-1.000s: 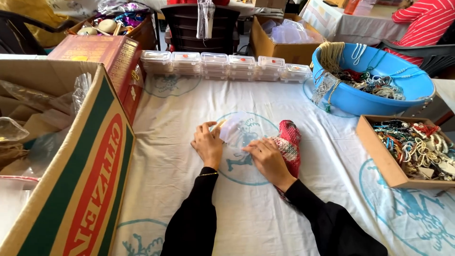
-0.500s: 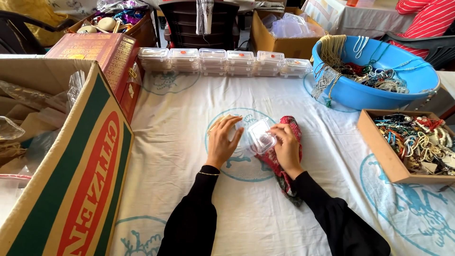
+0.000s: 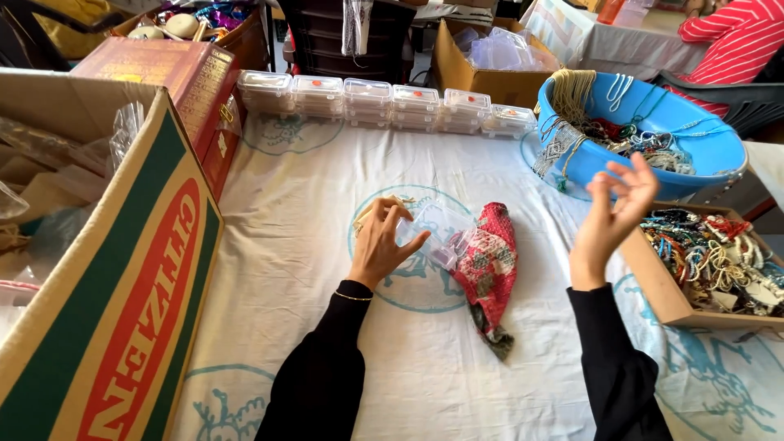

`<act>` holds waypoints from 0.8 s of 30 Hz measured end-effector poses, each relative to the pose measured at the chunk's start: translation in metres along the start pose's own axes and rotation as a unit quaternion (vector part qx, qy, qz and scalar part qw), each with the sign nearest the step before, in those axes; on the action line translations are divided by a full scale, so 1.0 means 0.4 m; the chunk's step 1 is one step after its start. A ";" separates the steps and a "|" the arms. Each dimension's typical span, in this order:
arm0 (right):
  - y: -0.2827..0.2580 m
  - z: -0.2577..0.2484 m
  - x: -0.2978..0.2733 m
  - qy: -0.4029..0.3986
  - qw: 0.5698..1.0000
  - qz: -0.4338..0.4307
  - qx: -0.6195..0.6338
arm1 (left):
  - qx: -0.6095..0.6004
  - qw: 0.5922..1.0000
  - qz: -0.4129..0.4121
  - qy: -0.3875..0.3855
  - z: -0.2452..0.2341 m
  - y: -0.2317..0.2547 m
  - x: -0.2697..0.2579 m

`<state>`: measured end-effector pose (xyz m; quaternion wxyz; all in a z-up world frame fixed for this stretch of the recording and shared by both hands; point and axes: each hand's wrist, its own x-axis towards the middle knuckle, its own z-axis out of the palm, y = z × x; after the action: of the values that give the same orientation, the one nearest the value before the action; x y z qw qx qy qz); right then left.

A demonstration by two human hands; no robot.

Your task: Sorting, inspecting, and placing small jewelry pieces and beads into containers and bags.

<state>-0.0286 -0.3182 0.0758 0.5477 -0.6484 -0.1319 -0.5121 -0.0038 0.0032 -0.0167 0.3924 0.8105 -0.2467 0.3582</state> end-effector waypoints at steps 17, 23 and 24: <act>0.185 0.032 -0.160 -0.443 0.804 0.101 -0.383 | 0.040 0.989 0.041 -0.139 0.004 -0.010 -0.019; 0.165 0.003 -0.105 -0.447 0.824 0.076 -0.340 | 0.010 0.992 0.056 -0.115 -0.004 0.010 -0.002; 0.137 -0.001 -0.082 -0.386 0.865 0.052 -0.318 | 0.042 0.992 0.077 -0.090 -0.004 0.010 -0.002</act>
<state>-0.0032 -0.3258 0.0176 0.2433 -0.9390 -0.1290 -0.2061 -0.0076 0.0022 -0.0149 0.3058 0.8338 -0.3271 0.3229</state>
